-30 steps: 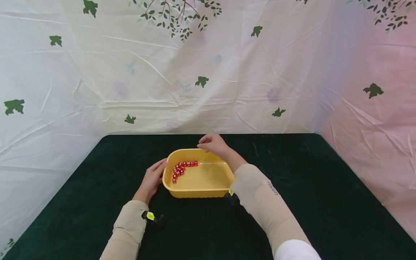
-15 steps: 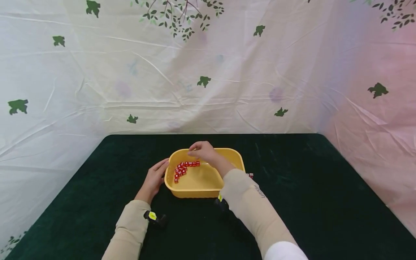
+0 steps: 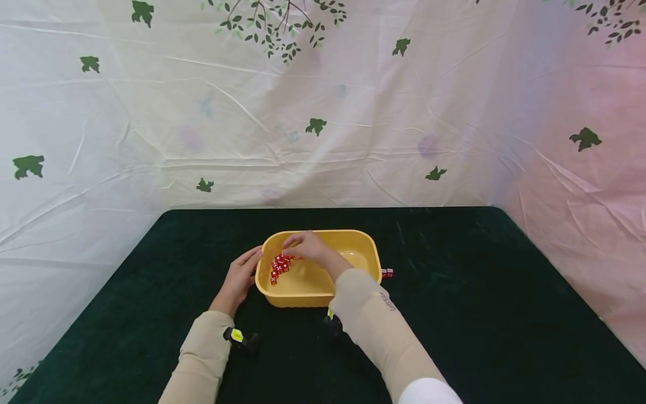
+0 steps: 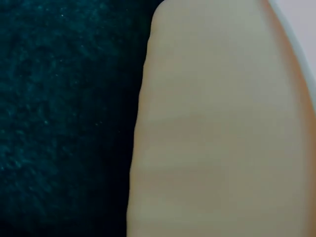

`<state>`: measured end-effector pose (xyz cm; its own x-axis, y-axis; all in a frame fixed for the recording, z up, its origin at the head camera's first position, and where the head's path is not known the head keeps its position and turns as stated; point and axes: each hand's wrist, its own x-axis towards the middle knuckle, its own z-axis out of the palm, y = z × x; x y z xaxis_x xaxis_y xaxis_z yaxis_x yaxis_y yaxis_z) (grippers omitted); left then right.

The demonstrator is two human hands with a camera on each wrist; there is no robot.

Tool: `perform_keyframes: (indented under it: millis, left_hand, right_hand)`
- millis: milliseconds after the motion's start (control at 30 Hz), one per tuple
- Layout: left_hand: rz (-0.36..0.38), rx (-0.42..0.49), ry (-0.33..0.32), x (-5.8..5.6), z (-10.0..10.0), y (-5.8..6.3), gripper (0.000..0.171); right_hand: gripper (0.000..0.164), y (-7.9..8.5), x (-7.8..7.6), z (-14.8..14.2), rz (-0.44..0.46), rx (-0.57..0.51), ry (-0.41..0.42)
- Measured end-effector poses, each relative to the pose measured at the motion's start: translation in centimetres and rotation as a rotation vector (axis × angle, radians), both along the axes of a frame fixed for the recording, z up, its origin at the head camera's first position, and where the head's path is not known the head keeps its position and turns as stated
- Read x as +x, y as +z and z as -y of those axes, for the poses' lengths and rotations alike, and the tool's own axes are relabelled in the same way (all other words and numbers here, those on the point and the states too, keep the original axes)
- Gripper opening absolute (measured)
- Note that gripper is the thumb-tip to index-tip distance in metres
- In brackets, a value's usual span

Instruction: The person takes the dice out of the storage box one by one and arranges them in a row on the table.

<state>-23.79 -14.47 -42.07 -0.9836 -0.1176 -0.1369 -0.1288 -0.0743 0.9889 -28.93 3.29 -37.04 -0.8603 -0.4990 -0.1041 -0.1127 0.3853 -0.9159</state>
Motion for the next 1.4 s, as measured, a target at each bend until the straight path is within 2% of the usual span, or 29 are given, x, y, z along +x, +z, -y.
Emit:
perform_keyframes:
  millis: [367, 800, 1400]
  left_hand:
    - [-0.004, -0.004, 0.0, 0.1, -0.1, 0.0, 0.045]
    - [-0.007, -0.013, 0.002, 0.0, -0.1, -0.2, 0.043]
    - [-0.004, -0.017, 0.002, 0.1, -0.2, -0.1, 0.044]
  right_hand:
    - [0.019, -0.8, 0.3, 0.3, 0.036, 0.034, 0.017]
    - [0.017, -2.0, 0.3, 0.3, 0.086, 0.087, -0.006]
    - [0.014, -2.4, 0.4, 0.6, 0.026, 0.153, 0.021]
